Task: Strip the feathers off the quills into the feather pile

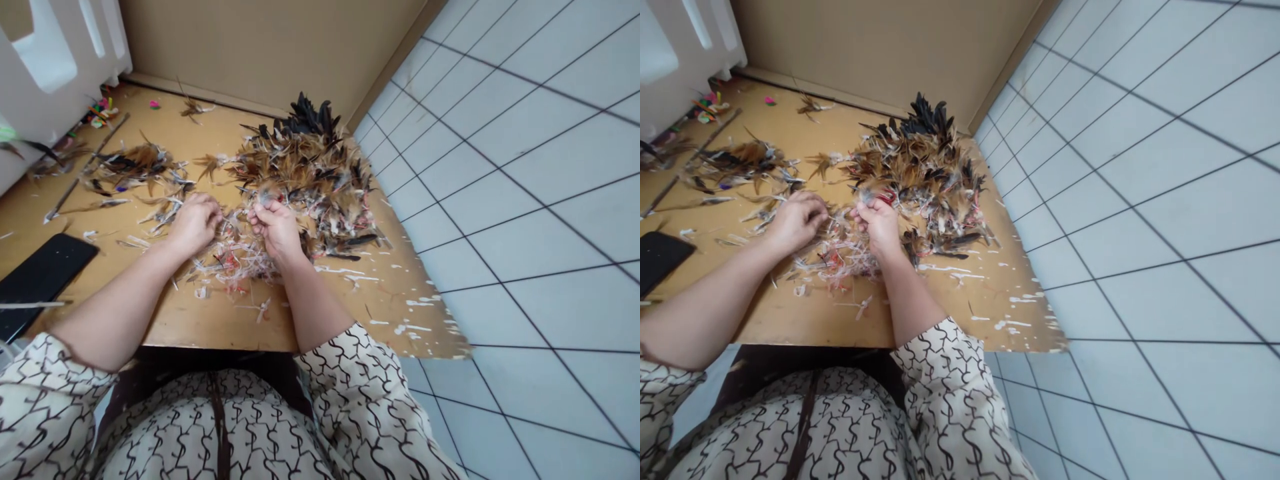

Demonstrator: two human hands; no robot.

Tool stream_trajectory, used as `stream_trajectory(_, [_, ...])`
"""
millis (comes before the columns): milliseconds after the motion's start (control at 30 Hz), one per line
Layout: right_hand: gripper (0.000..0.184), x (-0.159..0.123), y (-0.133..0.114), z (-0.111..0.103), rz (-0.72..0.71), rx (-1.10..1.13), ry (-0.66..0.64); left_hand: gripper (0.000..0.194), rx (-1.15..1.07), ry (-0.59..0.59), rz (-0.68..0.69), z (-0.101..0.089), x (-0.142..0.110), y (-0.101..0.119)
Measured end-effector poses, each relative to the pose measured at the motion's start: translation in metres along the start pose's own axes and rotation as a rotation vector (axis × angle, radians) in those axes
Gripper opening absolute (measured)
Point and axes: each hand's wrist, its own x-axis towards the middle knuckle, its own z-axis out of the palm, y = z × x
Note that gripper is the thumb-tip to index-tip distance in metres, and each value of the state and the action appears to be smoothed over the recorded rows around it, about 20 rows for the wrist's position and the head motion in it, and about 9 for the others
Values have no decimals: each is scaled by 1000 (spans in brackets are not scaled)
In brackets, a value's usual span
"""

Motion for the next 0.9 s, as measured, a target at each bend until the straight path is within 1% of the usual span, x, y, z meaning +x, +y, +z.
stream_trajectory(67, [15, 0, -1, -1, -23, -12, 3, 11, -143, 103, -77, -3, 2, -1])
stream_trajectory(167, [18, 1, 1, -2, -69, -40, 9, 7, -385, 243, -259, -11, 3, 1])
stream_trajectory(267, [24, 1, 4, 0, -107, -69, 6, 6, -585, 275, -387, -17, 4, 6])
stream_trajectory(367, [25, 0, 5, 2, -98, -67, -26, 8, -720, 276, -438, -18, 4, 13])
stream_trajectory(467, [24, -3, 4, 4, -59, -13, -42, 7, -908, 267, -476, -16, 3, 19])
stream_trajectory(533, [25, -5, 4, 5, -29, 31, -43, 7, -1026, 230, -501, -14, 3, 23])
stream_trajectory(600, [25, -8, 4, 8, -10, 52, -51, 6, -1098, 169, -517, -12, 2, 26])
stream_trajectory(667, [25, -11, 6, 10, -6, 46, -68, 7, -1123, 123, -518, -11, 1, 28])
stream_trajectory(767, [26, -15, 9, 15, -20, 29, -80, 8, -1112, 85, -505, -10, -2, 32])
stream_trajectory(900, [26, -17, 13, 18, -58, 53, -49, 9, -1108, 43, -486, -8, -4, 34])
